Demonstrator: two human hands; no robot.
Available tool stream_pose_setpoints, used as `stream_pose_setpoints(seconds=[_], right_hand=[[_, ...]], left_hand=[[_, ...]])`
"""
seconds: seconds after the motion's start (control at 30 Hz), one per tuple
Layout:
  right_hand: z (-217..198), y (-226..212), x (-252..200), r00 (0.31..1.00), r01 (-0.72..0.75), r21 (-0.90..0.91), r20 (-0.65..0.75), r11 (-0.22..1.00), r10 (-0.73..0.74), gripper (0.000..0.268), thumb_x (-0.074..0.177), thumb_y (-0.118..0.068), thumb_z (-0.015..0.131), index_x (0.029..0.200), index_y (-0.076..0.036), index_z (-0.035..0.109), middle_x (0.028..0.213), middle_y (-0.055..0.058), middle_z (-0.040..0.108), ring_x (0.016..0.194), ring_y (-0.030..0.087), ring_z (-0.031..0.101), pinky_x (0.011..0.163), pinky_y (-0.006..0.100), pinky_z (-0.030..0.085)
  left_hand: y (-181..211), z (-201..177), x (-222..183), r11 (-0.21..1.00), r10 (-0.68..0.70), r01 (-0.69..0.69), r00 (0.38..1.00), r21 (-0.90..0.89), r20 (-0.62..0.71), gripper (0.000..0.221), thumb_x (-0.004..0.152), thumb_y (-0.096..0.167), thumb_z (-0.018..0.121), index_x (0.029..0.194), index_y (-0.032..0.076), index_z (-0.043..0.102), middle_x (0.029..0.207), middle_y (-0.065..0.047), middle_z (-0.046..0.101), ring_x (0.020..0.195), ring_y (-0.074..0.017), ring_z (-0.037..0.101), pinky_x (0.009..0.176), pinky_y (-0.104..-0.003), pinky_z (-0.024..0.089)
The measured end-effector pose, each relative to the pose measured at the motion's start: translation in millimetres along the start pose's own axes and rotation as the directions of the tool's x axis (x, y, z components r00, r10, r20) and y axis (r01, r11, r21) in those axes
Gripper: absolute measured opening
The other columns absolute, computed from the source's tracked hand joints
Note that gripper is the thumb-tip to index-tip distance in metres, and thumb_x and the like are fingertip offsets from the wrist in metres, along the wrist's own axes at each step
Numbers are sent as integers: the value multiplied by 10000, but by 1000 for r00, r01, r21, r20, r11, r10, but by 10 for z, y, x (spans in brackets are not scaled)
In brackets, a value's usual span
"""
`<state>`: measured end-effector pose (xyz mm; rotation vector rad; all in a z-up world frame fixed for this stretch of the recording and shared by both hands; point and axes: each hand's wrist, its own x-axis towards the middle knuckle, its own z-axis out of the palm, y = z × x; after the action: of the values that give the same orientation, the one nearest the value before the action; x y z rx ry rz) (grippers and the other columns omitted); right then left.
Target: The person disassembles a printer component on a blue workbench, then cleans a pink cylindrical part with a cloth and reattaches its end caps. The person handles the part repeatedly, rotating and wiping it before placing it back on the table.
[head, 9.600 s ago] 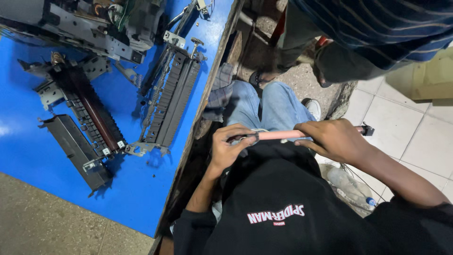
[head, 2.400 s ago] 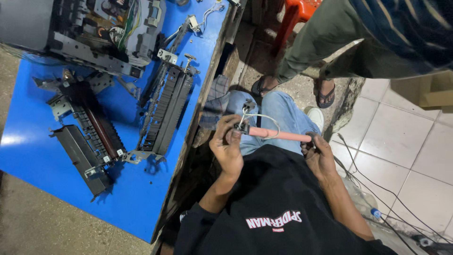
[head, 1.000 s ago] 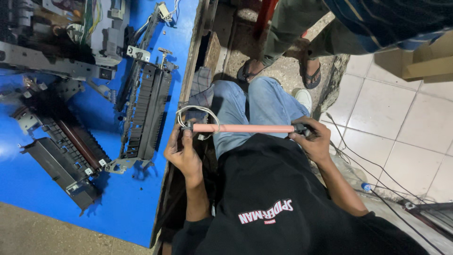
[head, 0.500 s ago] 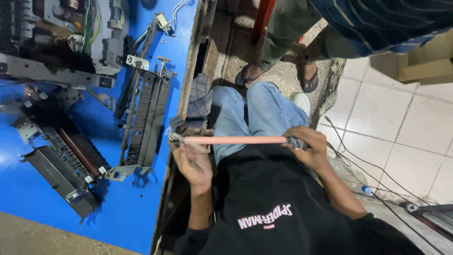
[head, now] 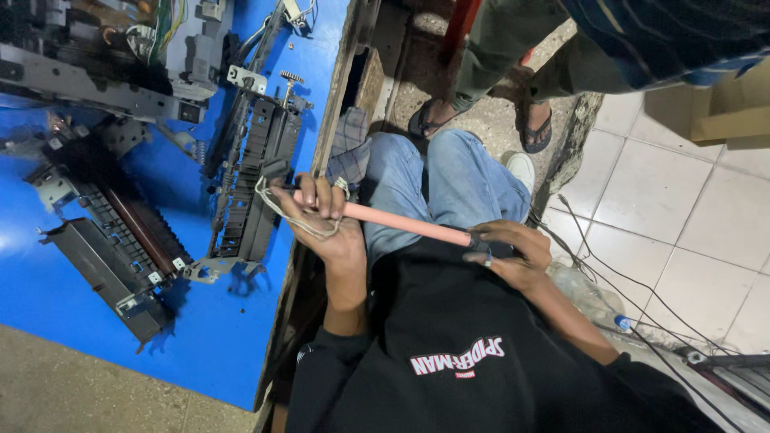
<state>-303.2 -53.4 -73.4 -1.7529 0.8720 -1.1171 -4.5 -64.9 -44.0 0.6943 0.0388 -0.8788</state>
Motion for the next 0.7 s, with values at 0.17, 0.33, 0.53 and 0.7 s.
stream_pose_setpoints(seconds=[0.17,0.33,0.53,0.7], right_hand=[[-136,-90,144,991,-26,80,131,996,15,408,762,-178,854,1052,55,686,1093,246,733,978,330,765,825,369,618],[-153,-230,226,983,-116,-37,141,993,120,153,833,29,785,978,28,736,1095,199,762,923,267,791,758,316,627],[-168,-302,331,984,3,-142,178,990,23,180,815,28,796,985,33,738,1070,198,751,923,272,771,757,316,612],[-145,-352,390,957,-235,-76,158,969,244,164,844,33,794,998,13,742,1087,159,767,933,271,785,810,320,616]], left_hand=[[51,57,80,990,-20,35,994,-138,109,430,1147,410,482,830,129,409,741,3,363,525,-100,308,448,-255,277],[40,126,81,996,39,-44,997,-76,-65,301,1076,357,454,921,137,588,696,6,326,477,-83,289,387,-224,259],[32,138,95,999,21,-16,990,-41,137,477,1124,452,474,790,130,363,730,7,322,526,-98,299,456,-253,266],[6,145,85,999,25,-22,995,-25,94,452,1114,454,467,825,120,374,731,19,325,533,-83,305,458,-237,264]])
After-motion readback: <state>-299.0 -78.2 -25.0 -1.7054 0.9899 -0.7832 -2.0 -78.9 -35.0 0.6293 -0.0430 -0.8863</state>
